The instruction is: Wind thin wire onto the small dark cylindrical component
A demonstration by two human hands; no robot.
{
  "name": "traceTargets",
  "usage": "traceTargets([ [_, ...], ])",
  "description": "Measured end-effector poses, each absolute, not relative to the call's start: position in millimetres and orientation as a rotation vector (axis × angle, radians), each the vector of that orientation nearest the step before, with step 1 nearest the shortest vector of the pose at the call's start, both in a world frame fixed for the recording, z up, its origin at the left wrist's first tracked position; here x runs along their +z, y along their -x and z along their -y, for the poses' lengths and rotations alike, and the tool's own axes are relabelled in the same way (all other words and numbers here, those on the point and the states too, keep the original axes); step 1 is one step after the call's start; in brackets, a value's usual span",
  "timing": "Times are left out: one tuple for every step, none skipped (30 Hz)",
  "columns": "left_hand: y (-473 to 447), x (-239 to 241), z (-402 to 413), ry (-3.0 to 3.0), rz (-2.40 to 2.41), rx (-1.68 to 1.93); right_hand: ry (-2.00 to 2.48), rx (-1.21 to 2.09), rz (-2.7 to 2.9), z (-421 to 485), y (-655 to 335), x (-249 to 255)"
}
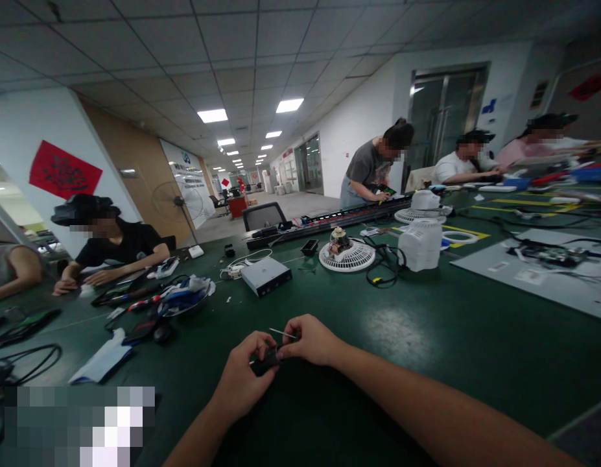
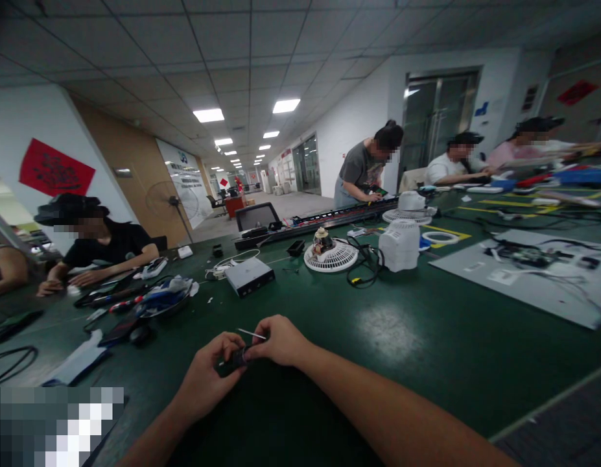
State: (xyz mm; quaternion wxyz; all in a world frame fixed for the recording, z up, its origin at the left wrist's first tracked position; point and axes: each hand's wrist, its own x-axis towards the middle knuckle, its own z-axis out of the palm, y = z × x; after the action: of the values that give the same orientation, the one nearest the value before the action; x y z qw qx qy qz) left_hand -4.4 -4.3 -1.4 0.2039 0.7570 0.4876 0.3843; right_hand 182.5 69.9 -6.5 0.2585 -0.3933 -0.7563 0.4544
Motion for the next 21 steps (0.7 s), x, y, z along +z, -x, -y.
traceTargets([
  [4.1,-1.1,4.7,-2.104,-1.351,1.059,1.063,1.339,2.033,-71.3,-182.8,-7.2],
  [3.7,-0.6,5.2,-2.098,-1.345,1.046,1.062,1.413,2.025,-72.3,-183.3,-7.6],
  [3.2,0.1,5.8,-2.093,-1.342,1.033,1.06,1.442,2.03,-72.8,-184.0,-7.4],
  [2.7,0.9,6.4,-2.091,-1.342,1.017,1.053,1.431,2.046,-73.0,-184.8,-6.7],
  [2.1,1.7,7.0,-2.091,-1.343,1.003,1.042,1.39,2.068,-72.7,-185.8,-5.6],
  [1.6,2.4,7.6,-2.094,-1.345,0.989,1.029,1.337,2.096,-72.2,-186.9,-4.2],
  [1.1,2.9,8.0,-2.098,-1.345,0.974,1.022,1.289,2.125,-71.6,-188.0,-2.8],
  [0.7,3.3,8.4,-2.104,-1.344,0.959,1.017,1.257,2.158,-71.0,-189.0,-1.5],
  [0.4,3.6,8.6,-2.108,-1.345,0.946,1.012,1.241,2.188,-70.7,-189.9,-0.7],
  [0.2,3.6,8.7,-2.111,-1.348,0.942,1.009,1.236,2.209,-70.6,-190.4,-0.3],
  [0.1,3.6,8.5,-2.109,-1.354,0.947,1.003,1.238,2.218,-70.7,-190.5,-0.5],
  [0.1,3.4,8.3,-2.102,-1.358,0.959,0.995,1.248,2.214,-71.0,-190.2,-1.2],
  [0.2,3.3,8.0,-2.092,-1.359,0.982,0.989,1.268,2.193,-71.4,-189.5,-2.4],
  [0.4,3.2,7.7,-2.077,-1.357,1.013,0.987,1.299,2.154,-71.9,-188.4,-3.8],
  [0.7,3.2,7.4,-2.062,-1.35,1.044,0.989,1.343,2.101,-72.3,-187.2,-5.3],
  [1.0,3.4,7.3,-2.047,-1.341,1.066,0.99,1.396,2.043,-72.6,-186.0,-6.7],
  [1.1,3.6,7.3,-2.033,-1.327,1.08,0.991,1.449,1.988,-72.9,-185.0,-7.6],
  [1.2,3.9,7.6,-2.023,-1.314,1.088,0.993,1.496,1.946,-73.0,-184.4,-8.1],
  [1.1,4.1,7.9,-2.018,-1.3,1.082,0.997,1.533,1.921,-72.9,-184.3,-8.0],
  [0.8,4.3,8.4,-2.015,-1.288,1.068,1.006,1.558,1.913,-72.8,-184.6,-7.3],
  [0.5,4.4,8.8,-2.014,-1.281,1.056,1.022,1.572,1.913,-72.6,-185.1,-6.4],
])
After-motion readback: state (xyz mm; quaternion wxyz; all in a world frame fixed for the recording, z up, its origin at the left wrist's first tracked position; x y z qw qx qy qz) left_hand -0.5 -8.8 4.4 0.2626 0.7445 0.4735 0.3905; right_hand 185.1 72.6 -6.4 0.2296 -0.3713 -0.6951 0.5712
